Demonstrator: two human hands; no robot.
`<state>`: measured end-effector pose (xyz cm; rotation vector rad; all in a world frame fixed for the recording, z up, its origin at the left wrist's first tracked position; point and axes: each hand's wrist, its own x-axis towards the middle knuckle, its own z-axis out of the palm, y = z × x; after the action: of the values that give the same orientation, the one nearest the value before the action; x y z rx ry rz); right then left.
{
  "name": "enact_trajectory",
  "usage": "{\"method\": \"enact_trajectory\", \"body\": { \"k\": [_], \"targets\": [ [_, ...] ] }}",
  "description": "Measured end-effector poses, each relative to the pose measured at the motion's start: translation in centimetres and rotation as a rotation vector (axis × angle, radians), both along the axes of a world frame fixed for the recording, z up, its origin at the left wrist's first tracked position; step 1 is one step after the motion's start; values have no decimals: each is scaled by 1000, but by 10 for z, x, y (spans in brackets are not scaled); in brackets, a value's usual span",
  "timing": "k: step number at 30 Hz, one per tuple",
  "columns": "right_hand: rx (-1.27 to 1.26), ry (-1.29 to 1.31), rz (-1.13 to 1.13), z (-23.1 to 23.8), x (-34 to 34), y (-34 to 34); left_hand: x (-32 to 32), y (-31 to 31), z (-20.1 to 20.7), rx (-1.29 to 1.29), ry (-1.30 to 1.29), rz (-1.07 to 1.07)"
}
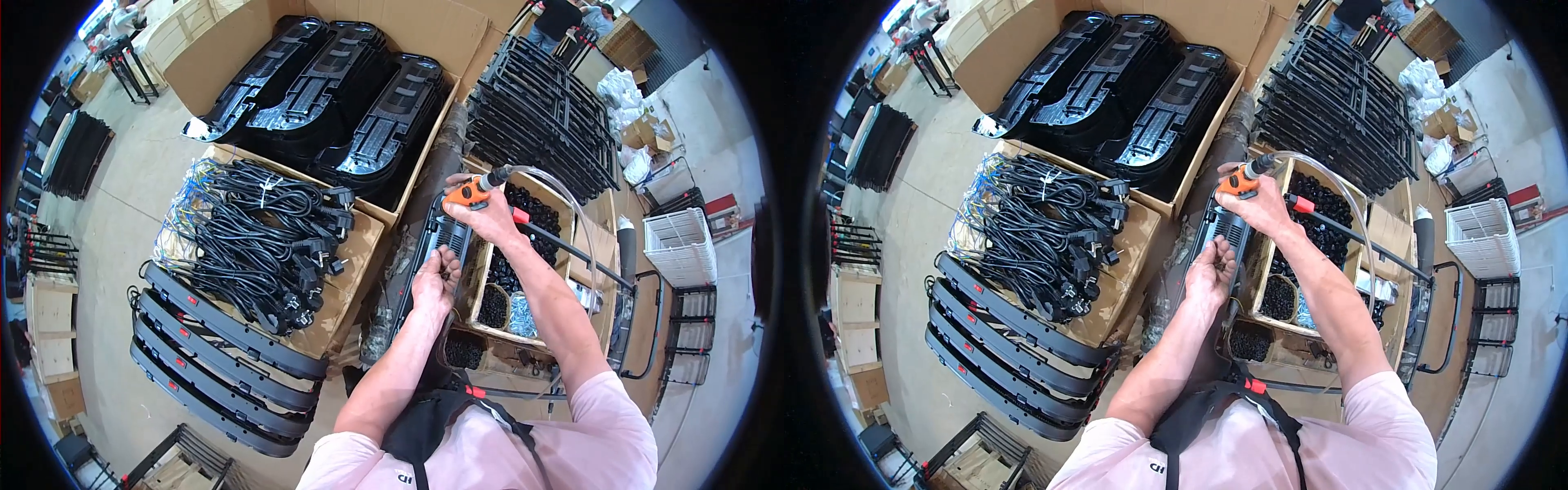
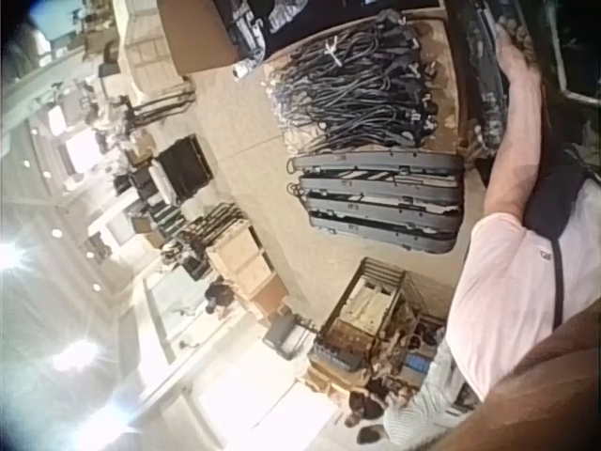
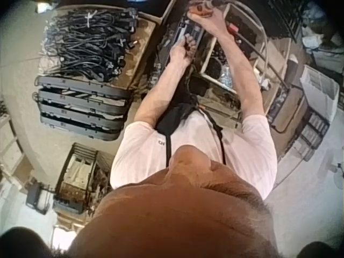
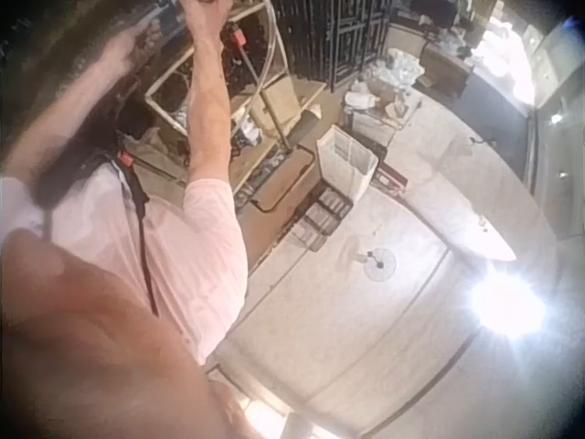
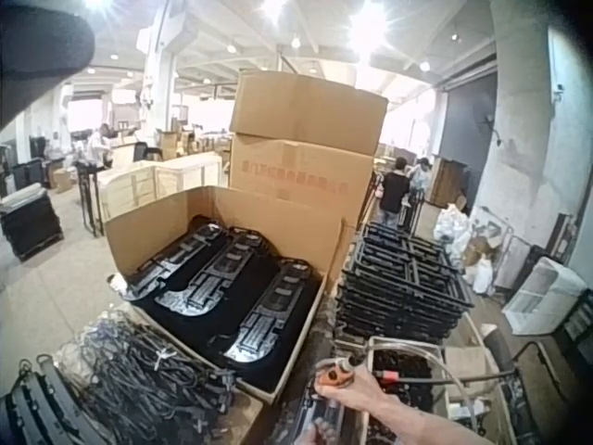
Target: The person is assembling plastic parts using an electric screwdriver in a manufacturing warehouse.
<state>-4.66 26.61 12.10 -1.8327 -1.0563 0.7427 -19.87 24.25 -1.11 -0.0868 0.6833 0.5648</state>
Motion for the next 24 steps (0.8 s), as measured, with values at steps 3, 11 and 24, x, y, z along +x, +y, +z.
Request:
{"method": "enact_trajectory", "body": {
  "k": [3,11,24],
  "targets": [
    [187,105,-45,16,-15,-25,0,6,-5,-10,-50,33],
    [190,239,-124,33,-40,-84,-1,11,-2,-42,-175,78],
    [220,277,-144,24,-41,-89,-12,6,-1,30,-429,-1]
  ]
}}
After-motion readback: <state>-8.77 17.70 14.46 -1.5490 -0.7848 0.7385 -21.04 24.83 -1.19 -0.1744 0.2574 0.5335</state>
